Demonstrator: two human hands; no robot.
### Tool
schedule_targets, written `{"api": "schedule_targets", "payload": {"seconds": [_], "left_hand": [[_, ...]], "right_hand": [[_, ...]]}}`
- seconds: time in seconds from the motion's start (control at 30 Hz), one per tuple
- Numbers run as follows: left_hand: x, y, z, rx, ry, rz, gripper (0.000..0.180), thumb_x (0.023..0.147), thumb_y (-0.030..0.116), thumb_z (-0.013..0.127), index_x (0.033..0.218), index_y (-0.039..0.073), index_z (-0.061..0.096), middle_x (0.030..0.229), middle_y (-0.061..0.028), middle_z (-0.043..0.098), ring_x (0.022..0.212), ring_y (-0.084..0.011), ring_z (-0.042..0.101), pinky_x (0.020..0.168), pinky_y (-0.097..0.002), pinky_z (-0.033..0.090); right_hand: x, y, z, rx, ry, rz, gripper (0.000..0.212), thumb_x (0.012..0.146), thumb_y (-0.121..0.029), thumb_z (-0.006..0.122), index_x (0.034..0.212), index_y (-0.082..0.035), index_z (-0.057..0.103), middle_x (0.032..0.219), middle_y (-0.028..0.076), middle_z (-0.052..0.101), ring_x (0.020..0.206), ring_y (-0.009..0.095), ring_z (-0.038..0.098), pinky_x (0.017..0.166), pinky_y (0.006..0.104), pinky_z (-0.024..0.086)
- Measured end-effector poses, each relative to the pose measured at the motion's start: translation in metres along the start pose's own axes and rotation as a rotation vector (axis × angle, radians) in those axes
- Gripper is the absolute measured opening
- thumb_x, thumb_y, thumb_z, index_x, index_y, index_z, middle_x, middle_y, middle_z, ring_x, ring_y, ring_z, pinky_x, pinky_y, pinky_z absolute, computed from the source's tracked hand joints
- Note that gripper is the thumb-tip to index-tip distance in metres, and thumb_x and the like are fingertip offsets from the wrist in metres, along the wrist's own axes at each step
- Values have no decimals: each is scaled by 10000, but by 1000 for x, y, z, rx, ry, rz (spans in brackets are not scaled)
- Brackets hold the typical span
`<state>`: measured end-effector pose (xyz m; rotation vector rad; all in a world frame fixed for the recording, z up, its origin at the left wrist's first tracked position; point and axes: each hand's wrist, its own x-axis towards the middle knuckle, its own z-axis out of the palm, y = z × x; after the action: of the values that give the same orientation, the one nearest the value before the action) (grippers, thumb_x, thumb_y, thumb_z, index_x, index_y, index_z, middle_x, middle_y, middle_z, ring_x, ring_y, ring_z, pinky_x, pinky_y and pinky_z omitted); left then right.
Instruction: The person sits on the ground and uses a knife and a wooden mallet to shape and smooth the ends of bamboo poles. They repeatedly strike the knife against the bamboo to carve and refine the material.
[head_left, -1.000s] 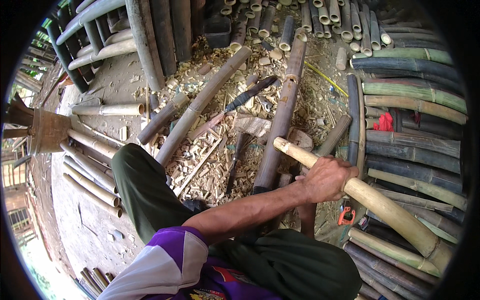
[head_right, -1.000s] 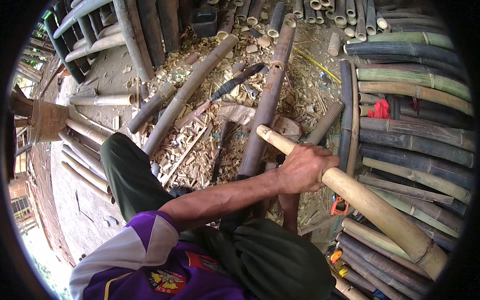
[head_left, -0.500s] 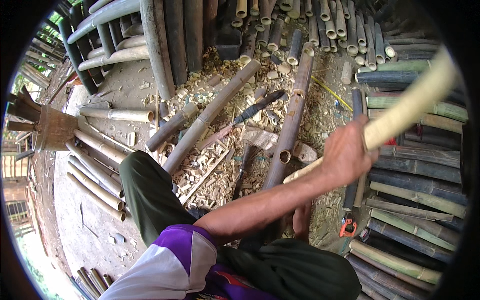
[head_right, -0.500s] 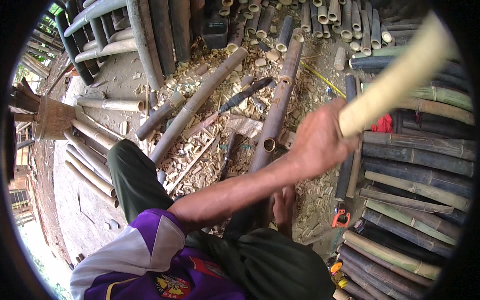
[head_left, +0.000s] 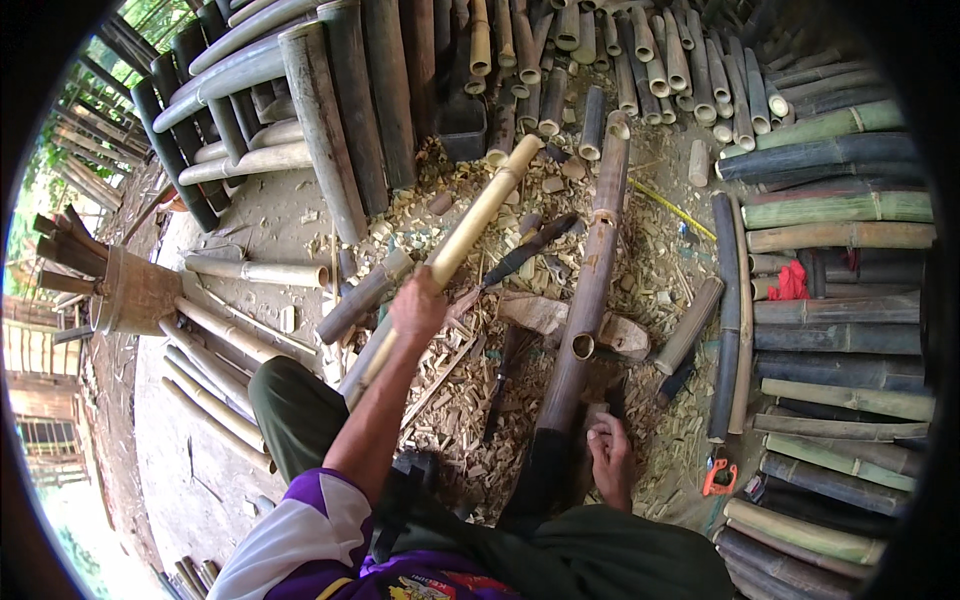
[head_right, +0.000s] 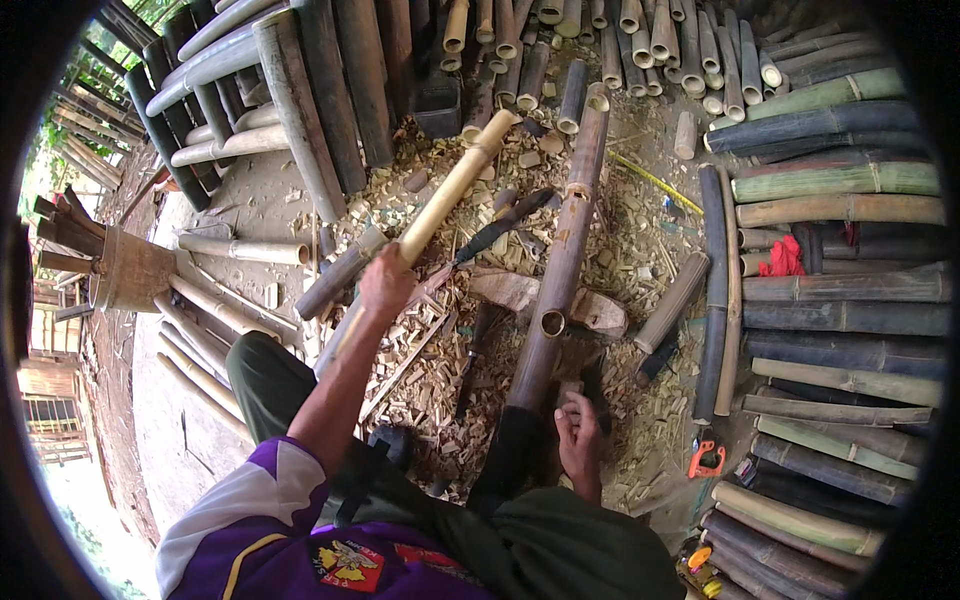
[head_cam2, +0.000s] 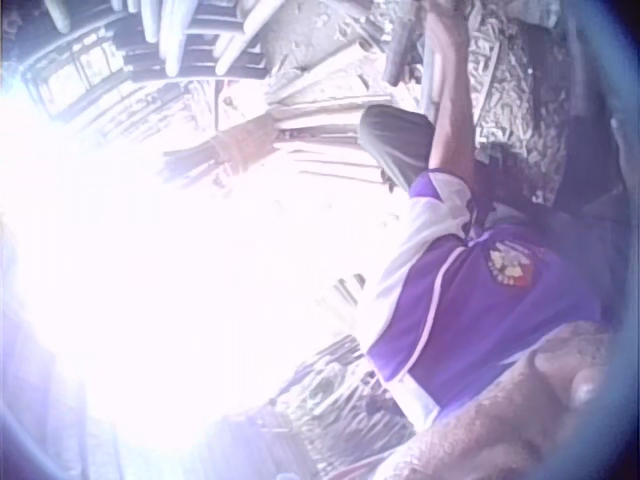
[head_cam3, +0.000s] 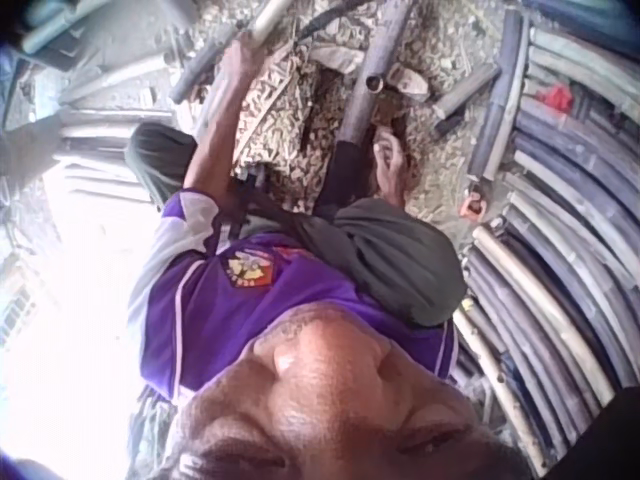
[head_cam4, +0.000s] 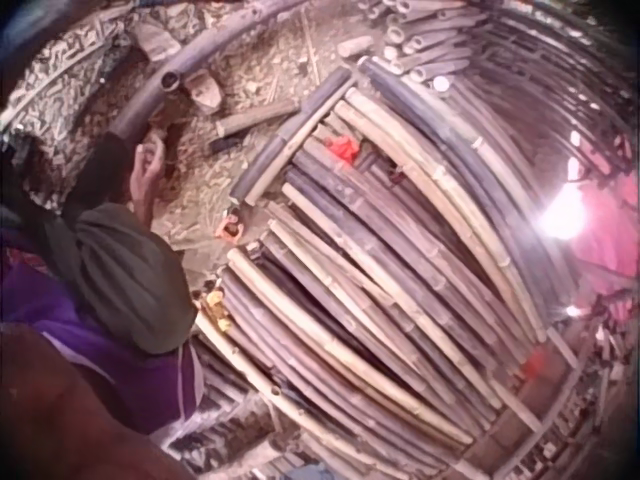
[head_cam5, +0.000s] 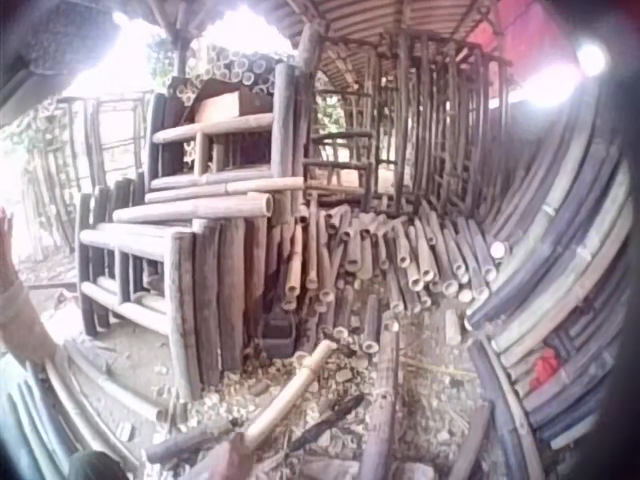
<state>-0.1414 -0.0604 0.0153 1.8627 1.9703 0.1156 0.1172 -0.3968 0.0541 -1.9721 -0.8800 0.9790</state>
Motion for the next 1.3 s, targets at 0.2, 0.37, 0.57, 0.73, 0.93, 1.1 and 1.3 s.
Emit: {"api": "schedule_targets", "payload": {"seconds": [0.2,0.37,0.57,0.73,0.93,1.1,1.3], "left_hand": [[-12,-24,-12,-13,307,112,721,746,212,830,1393,155,517,1407,-145,489,1329,-360,445,1074,-529,379],[-45,42,20,-92,72,580,756,670,95,904,1347,65,568,1357,-147,557,1243,-373,540,1039,-469,471],[-34,90,87,39,-186,788,909,712,413,862,1483,116,484,1486,-148,491,1451,-336,386,1190,-559,269],[-36,89,99,-114,-120,741,601,931,359,640,1477,144,508,1415,-98,543,1378,-301,427,1167,-594,226],[-38,92,98,-66,-147,732,538,969,290,588,1484,154,515,1418,-89,539,1359,-306,438,1159,-606,225],[-35,92,98,-30,-181,699,594,944,296,628,1509,170,496,1437,-95,521,1387,-313,412,1181,-617,194],[-30,92,97,-33,-218,703,641,904,257,683,1507,149,493,1452,-91,510,1420,-310,385,1210,-613,157]], "right_hand": [[12,4,4,-304,9,36,374,986,-305,676,1234,-27,635,980,162,699,862,321,691,806,432,553],[37,-39,36,-673,-126,258,601,901,-494,716,1185,31,647,1063,257,704,987,386,698,866,489,548],[42,-18,69,-828,118,-25,711,810,-561,774,1123,62,632,966,292,718,924,461,708,831,543,561],[43,-54,72,-665,-31,345,681,837,-495,774,1156,82,601,1059,331,699,1031,469,677,924,532,528],[44,-35,75,-695,62,281,676,820,-522,794,1093,75,638,1035,324,702,987,480,687,879,544,539],[63,-35,77,-708,211,83,628,803,-488,827,1081,47,652,1019,303,696,979,500,672,857,538,548],[141,-66,63,-642,156,225,678,788,-546,808,1043,71,686,894,267,724,852,419,725,763,504,568]]}}
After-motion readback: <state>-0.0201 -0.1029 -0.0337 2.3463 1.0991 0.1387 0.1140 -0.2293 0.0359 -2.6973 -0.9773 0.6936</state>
